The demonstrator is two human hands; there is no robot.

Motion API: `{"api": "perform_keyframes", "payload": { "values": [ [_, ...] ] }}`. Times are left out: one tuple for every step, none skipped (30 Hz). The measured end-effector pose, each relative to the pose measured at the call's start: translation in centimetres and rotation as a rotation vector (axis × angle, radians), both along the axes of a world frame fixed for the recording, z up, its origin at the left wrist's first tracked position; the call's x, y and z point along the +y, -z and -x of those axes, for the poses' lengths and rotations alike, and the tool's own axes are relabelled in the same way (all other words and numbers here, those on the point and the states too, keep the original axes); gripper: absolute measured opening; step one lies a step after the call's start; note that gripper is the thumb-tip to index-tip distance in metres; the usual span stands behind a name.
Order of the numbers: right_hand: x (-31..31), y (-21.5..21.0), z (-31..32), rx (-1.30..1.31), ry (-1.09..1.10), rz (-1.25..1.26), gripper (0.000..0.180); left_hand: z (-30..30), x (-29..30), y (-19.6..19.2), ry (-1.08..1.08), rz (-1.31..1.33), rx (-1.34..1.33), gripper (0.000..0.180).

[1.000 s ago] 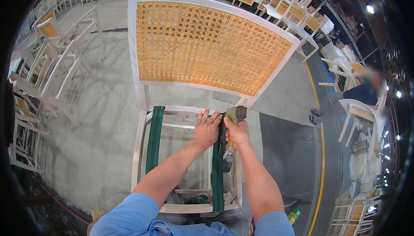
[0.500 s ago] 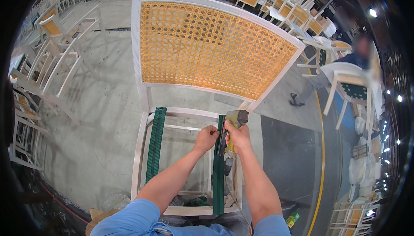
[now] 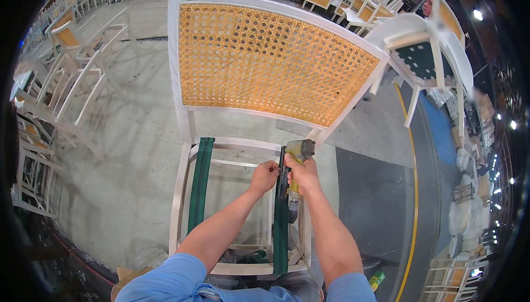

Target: The person retrieves green straps from a box, then positions a white chair frame on the floor. They attach multiple green straps across the chair seat using a staple gun, cutting excess strap with scissors. The process is repeated for several straps to complete the seat assembly.

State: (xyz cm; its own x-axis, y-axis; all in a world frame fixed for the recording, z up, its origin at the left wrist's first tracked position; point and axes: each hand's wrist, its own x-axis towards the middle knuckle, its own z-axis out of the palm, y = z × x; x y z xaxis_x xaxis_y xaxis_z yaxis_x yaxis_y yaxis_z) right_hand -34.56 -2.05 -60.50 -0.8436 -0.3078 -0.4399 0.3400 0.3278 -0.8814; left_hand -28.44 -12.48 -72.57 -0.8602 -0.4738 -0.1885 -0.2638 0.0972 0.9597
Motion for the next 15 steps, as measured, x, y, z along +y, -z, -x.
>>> {"api": "perform_keyframes", "payload": {
  "values": [
    [-0.2, -0.1, -0.1, -0.011, -0.007, -0.005, 0.024, -0.1, -0.2, 0.2, -0.006, -0.007, 0.001, 0.018],
    [0.0, -0.1, 0.0, -0.017, -0.009, -0.016, 0.024, -0.1, -0.1, 0.1, -0.005, -0.008, 0.005, 0.018],
    [0.0, -0.1, 0.0, -0.014, -0.008, -0.002, 0.024, -0.1, -0.1, 0.1, -0.004, -0.009, 0.008, 0.018],
    [0.1, 0.0, -0.1, -0.011, -0.008, 0.012, 0.024, 0.0, 0.0, 0.0, -0.003, -0.009, 0.011, 0.018],
    [0.1, 0.1, -0.3, -0.015, -0.007, 0.027, 0.024, 0.0, -0.1, 0.1, 0.001, -0.001, 0.014, 0.019],
    [0.1, 0.2, -0.4, -0.010, 0.000, 0.013, 0.024, 0.0, -0.1, 0.1, 0.006, 0.008, 0.017, 0.019],
    [0.0, 0.2, -0.4, -0.004, 0.006, -0.001, 0.024, 0.0, -0.2, 0.2, 0.011, 0.016, 0.020, 0.020],
    [0.0, 0.1, -0.4, 0.004, 0.014, -0.015, 0.024, 0.0, -0.2, 0.2, 0.010, 0.012, 0.015, 0.020],
    [0.0, 0.1, -0.5, -0.003, 0.018, -0.012, 0.023, 0.0, -0.1, 0.2, 0.009, 0.007, 0.010, 0.020],
    [0.1, 0.0, -0.6, -0.010, 0.023, -0.009, 0.023, -0.1, -0.1, 0.2, 0.008, 0.002, 0.005, 0.021],
    [0.1, -0.1, -0.6, -0.012, 0.026, -0.005, 0.023, 0.0, -0.1, 0.1, 0.005, -0.004, 0.005, 0.021],
    [0.3, -0.2, -0.5, -0.006, 0.030, -0.003, 0.023, -0.1, 0.1, 0.1, 0.003, -0.010, 0.006, 0.021],
    [0.5, -0.3, -0.4, -0.001, 0.034, -0.002, 0.023, 0.0, 0.2, 0.2, 0.002, -0.017, 0.006, 0.021],
    [0.9, -0.3, -0.4, 0.000, 0.045, -0.005, 0.023, 0.1, 0.5, 0.1, 0.001, -0.034, 0.004, 0.022],
    [1.3, -0.2, -0.3, 0.015, 0.044, -0.005, 0.023, 0.2, 0.8, 0.1, 0.002, -0.052, 0.002, 0.023]
  ]
}}
